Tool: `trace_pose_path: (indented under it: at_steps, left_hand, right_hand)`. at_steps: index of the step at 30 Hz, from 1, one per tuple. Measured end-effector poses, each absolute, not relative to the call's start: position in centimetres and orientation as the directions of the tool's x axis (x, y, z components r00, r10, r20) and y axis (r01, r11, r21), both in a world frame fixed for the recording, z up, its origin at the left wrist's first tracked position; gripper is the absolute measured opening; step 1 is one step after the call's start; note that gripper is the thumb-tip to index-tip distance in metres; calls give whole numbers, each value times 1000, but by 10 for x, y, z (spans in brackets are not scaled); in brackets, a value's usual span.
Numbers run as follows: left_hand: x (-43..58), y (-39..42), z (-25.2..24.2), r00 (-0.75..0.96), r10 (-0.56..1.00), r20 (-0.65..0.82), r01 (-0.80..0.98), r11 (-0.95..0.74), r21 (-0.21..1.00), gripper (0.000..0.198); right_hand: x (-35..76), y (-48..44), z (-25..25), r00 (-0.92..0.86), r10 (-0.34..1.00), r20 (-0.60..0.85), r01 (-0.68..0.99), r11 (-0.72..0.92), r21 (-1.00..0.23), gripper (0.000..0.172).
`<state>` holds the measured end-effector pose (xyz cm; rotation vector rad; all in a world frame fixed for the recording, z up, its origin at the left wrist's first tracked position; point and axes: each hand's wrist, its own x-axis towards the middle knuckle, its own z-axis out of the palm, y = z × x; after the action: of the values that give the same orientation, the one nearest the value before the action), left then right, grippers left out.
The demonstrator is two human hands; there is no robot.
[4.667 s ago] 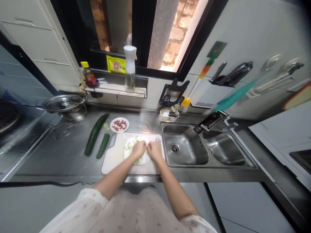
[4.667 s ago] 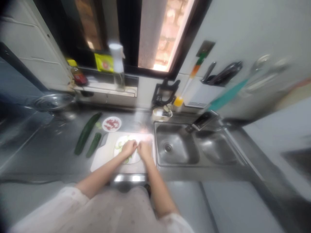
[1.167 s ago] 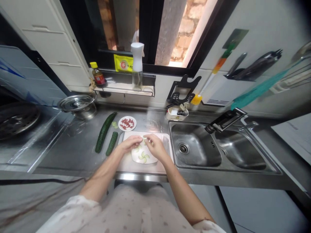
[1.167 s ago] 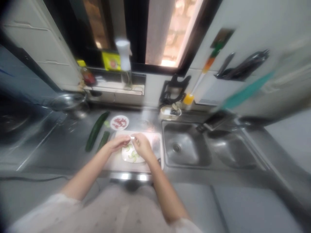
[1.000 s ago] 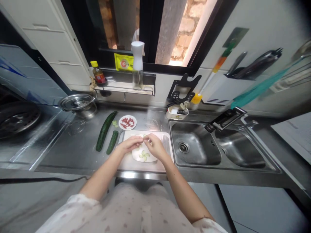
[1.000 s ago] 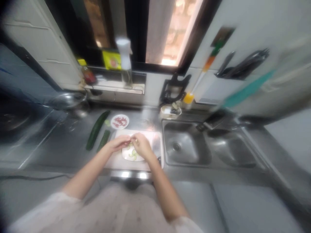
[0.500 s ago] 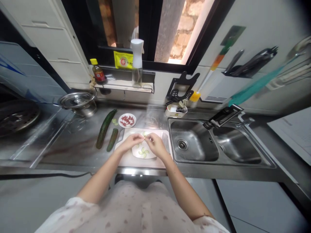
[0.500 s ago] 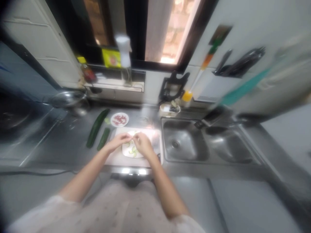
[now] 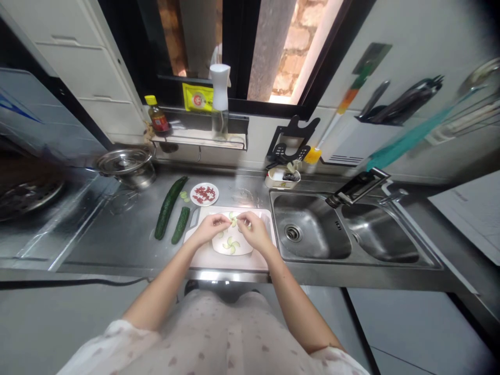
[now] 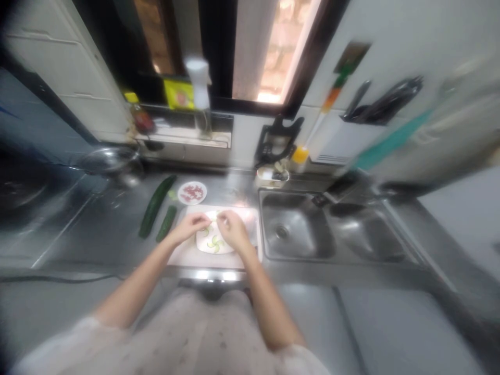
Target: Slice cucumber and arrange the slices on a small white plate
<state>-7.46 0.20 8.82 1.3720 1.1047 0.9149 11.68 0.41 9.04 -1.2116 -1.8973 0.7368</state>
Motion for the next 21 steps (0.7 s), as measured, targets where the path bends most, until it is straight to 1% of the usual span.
trace_pose_path:
  at_steps: [7, 11, 14, 21]
  left_hand:
    - [-77, 5, 91, 319, 947, -48, 187, -13, 982, 21]
    - [-78, 7, 89, 356, 933, -58, 209, -19, 978, 20]
    - [-78, 7, 89, 374, 925, -61, 218, -23, 976, 18]
    - [-78, 9, 87, 373, 926, -57, 216, -27, 976, 18]
  right_hand:
    - [121, 7, 109, -386, 870, 307, 496, 476, -726, 10]
    - [121, 8, 112, -452, 845, 286, 492, 503, -710, 5]
    - [121, 9, 112, -493, 826, 274, 489, 524, -698, 6]
    - [119, 11, 109, -515, 827, 228, 504, 507, -700, 8]
